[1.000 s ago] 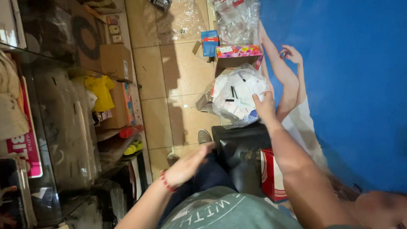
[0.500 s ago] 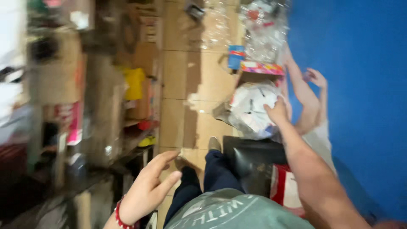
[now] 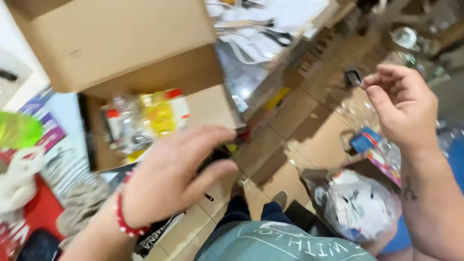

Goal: The person sorts various items including plastic bags, paper documents, electrical cables, and light fixtures into different containers and a large brown paper bag, using scissors to cut labels.

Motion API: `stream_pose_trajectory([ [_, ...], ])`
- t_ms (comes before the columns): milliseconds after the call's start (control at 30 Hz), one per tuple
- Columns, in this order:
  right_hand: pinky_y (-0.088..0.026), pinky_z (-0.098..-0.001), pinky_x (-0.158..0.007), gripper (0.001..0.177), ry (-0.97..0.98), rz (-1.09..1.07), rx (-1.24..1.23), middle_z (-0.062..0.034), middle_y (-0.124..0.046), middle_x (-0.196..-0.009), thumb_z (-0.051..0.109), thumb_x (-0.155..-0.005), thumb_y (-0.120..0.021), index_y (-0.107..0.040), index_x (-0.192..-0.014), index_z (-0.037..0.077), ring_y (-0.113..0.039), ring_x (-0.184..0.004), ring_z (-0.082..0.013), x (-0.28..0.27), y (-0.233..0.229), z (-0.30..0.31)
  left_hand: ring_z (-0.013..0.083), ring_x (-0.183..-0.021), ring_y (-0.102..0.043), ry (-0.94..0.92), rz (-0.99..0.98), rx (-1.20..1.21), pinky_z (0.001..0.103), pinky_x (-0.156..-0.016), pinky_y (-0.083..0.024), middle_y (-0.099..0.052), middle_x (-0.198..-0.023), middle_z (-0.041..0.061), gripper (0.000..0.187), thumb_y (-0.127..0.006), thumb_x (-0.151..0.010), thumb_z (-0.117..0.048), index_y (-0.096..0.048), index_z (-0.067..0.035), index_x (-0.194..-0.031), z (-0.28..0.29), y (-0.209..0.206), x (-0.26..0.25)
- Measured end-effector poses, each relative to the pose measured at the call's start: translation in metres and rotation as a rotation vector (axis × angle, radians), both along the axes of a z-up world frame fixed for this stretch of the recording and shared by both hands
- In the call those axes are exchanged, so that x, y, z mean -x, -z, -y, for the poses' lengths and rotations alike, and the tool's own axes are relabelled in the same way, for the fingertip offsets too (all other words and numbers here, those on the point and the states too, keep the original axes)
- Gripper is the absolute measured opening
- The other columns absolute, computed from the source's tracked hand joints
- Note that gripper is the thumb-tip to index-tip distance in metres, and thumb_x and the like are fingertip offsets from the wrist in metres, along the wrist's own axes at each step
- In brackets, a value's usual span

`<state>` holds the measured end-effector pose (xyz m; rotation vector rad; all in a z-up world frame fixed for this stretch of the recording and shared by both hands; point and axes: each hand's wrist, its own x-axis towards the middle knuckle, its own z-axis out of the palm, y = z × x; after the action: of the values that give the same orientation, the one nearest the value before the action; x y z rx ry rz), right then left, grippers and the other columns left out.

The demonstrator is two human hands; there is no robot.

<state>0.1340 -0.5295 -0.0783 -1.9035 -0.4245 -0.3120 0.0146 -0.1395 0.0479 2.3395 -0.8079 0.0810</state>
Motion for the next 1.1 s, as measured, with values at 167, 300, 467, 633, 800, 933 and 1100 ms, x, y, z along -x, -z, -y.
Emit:
stream_pose_trajectory([
  [167, -0.057, -0.0362, -0.101, 0.031, -0.232, 0.168, 0.352, -0.0206, -0.072, -0.115, -0.008, -0.1, -0.071, -0.065, -0.13, -0.01, -0.07, -0.103, -0.0247, 0.012, -0.1, -0.13, 0.0297, -0.11, -0.069, -0.247, 0.172, -0.313, 0.044, -0.098, -0.057, -0.073, -0.121, 0.018, 0.046, -0.057, -0.101, -0.036, -0.064, 0.001, -0.128, -0.093, -0.009, 0.004],
  [300, -0.06, -0.0356, -0.088, 0.034, -0.435, 0.05, 0.633, -0.0109, -0.075, -0.109, 0.017, -0.093, -0.068, -0.069, -0.124, 0.004, -0.071, -0.096, -0.0212, 0.006, -0.124, -0.225, 0.0329, -0.097, -0.069, -0.376, 0.023, -0.476, 0.05, -0.081, -0.056, -0.072, -0.114, 0.015, 0.049, -0.058, -0.1, -0.043, -0.065, -0.005, -0.13, -0.143, -0.005, 0.001],
  [467, -0.062, -0.032, -0.073, 0.03, -0.545, -0.621, 0.582, -0.0072, -0.079, -0.09, 0.024, -0.09, -0.07, -0.071, -0.113, 0.006, -0.076, -0.077, -0.0166, -0.015, -0.096, -0.321, 0.0355, -0.098, -0.073, -0.372, -0.119, -0.577, 0.047, -0.086, -0.057, -0.07, -0.106, 0.01, 0.032, -0.072, -0.087, -0.036, -0.067, -0.013, -0.109, -0.175, 0.035, -0.012],
  [633, -0.064, -0.0307, -0.064, 0.047, -0.451, -0.957, 0.266, -0.0131, -0.067, -0.09, 0.015, -0.086, -0.075, -0.059, -0.121, -0.013, -0.072, -0.074, -0.0174, -0.032, -0.039, -0.361, 0.0354, -0.091, -0.074, -0.351, -0.11, -0.655, 0.044, -0.079, -0.06, -0.067, -0.109, 0.01, 0.036, -0.08, -0.08, -0.036, -0.067, -0.015, -0.106, -0.186, 0.056, -0.01],
  [800, -0.064, -0.0333, -0.058, 0.066, -0.409, -1.04, 0.288, -0.0146, -0.061, -0.089, 0.015, -0.081, -0.083, -0.05, -0.128, -0.017, -0.07, -0.068, -0.0186, -0.031, -0.018, -0.383, 0.0384, -0.091, -0.073, -0.368, -0.05, -0.655, 0.044, -0.077, -0.06, -0.063, -0.118, 0.01, 0.037, -0.081, -0.077, -0.034, -0.066, -0.014, -0.104, -0.204, 0.08, -0.009],
  [933, -0.05, -0.0275, -0.034, 0.052, -0.462, -0.924, 0.377, -0.014, -0.061, -0.055, 0.024, -0.076, -0.09, -0.061, -0.101, -0.011, -0.063, -0.042, -0.0193, -0.031, 0.0, -0.405, 0.0387, -0.113, -0.066, -0.329, 0.028, -0.535, 0.045, -0.087, -0.057, -0.061, -0.122, 0.014, 0.039, -0.081, -0.078, -0.03, -0.065, -0.008, -0.107, -0.207, 0.096, -0.011],
  [1100, -0.054, -0.0284, -0.047, 0.018, -0.466, -0.864, 0.383, -0.0103, -0.066, -0.067, 0.016, -0.088, -0.076, -0.077, -0.096, 0.0, -0.064, -0.055, -0.0177, -0.013, -0.006, -0.422, 0.0415, -0.127, -0.058, -0.306, 0.12, -0.42, 0.046, -0.092, -0.055, -0.058, -0.127, 0.019, 0.02, -0.067, -0.085, -0.013, -0.064, -0.002, -0.101, -0.208, 0.094, -0.01],
])
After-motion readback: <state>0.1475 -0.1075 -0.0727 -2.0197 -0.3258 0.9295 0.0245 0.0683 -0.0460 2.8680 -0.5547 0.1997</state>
